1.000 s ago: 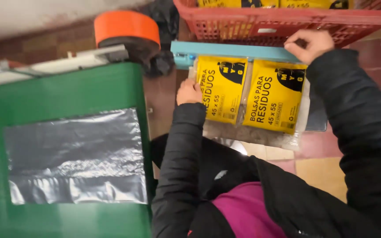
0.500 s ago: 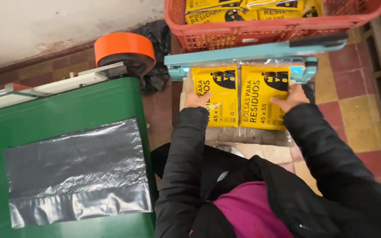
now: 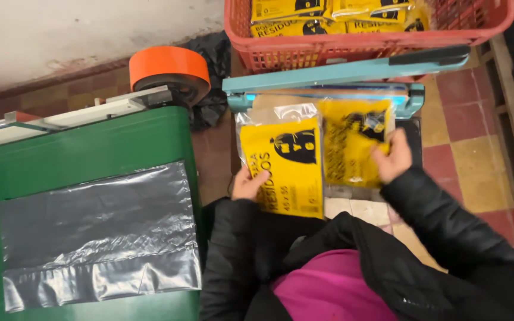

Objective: Folding black plastic bags and inserting them into yellow plastic packaging sleeves.

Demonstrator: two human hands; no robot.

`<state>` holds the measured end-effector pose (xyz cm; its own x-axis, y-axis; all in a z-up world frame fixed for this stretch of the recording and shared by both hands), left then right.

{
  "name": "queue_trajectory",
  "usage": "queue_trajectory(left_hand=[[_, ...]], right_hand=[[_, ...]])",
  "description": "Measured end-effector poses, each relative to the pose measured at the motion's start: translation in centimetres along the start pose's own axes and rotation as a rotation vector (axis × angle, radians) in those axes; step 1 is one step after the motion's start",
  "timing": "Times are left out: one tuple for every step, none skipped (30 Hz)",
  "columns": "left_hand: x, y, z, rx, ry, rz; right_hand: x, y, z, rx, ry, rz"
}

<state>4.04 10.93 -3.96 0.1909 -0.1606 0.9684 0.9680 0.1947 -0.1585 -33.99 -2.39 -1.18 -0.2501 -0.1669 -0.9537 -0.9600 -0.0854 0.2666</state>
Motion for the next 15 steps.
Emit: queue_trajectory(left_hand=[[-0.7, -1.0, 0.2, -0.018, 0.018, 0.126], [-1.7, -2.0, 1.1, -0.038, 0.048, 0.254], [-1.4, -2.8, 1.4, -0.036, 0.053, 0.256], [-0.9, -3.5, 1.5, -0.039, 0.022, 0.275], [-0.3, -4.2, 1.7, -0.042, -0.008, 0.294], [1.5, -4.6, 1.6, -0.042, -0.019, 0.293], [3.4, -5.2, 1.6, -0.103, -0.032, 0.253], [5.2, -5.8, 2.0, -0.159, -0.042, 0.213], [6.5, -6.5, 2.0, -0.154, -0.050, 0.213], [7.7, -6.9, 2.3, -0.110, -0.067, 0.166], [8.9, -7.3, 2.6, -0.065, -0.082, 0.119], [10.4, -7.7, 2.3, -0.062, -0.091, 0.122], [12.1, -8.0, 2.1, -0.049, -0.148, 0.083], [13.7, -8.3, 2.1, -0.032, -0.200, 0.043], [14.7, -8.0, 2.6, -0.027, -0.206, 0.046]], right_hand=[[-1.4, -1.4, 0.9, -0.077, 0.044, -0.139], [-2.8, -2.6, 2.7, -0.153, 0.076, -0.275], [-3.0, -3.6, 4.0, -0.154, 0.072, -0.274], [-3.1, -4.8, 5.2, -0.183, 0.015, -0.415], [-3.3, -6.0, 6.4, -0.212, -0.043, -0.556], [-3.8, -6.4, 6.3, -0.214, -0.032, -0.557], [-3.9, -7.2, 6.4, -0.263, -0.137, -0.683], [-4.2, -8.0, 6.7, -0.316, -0.250, -0.807], [-6.0, -8.2, 6.1, -0.323, -0.244, -0.807], [-8.5, -8.5, 5.7, -0.393, -0.113, -0.707], [-10.9, -8.9, 5.6, -0.461, 0.016, -0.604], [-11.7, -9.1, 4.8, -0.466, 0.024, -0.601], [-11.9, -9.1, 4.0, -0.423, -0.066, -0.654], [-12.2, -9.3, 3.4, -0.381, -0.161, -0.707], [-13.6, -9.5, 1.7, -0.387, -0.157, -0.705]])
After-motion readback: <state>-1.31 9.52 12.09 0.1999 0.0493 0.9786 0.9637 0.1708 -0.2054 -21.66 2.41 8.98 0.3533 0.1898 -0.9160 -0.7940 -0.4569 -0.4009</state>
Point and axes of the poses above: each hand's wrist, its own z-axis away from the middle knuckle, its own y-axis out of the back of the hand, x = y × z, the point moved 5 cm from there along -z, towards the middle knuckle, and after that the axes turned 11 degrees about -z, right-handed, at the moved point
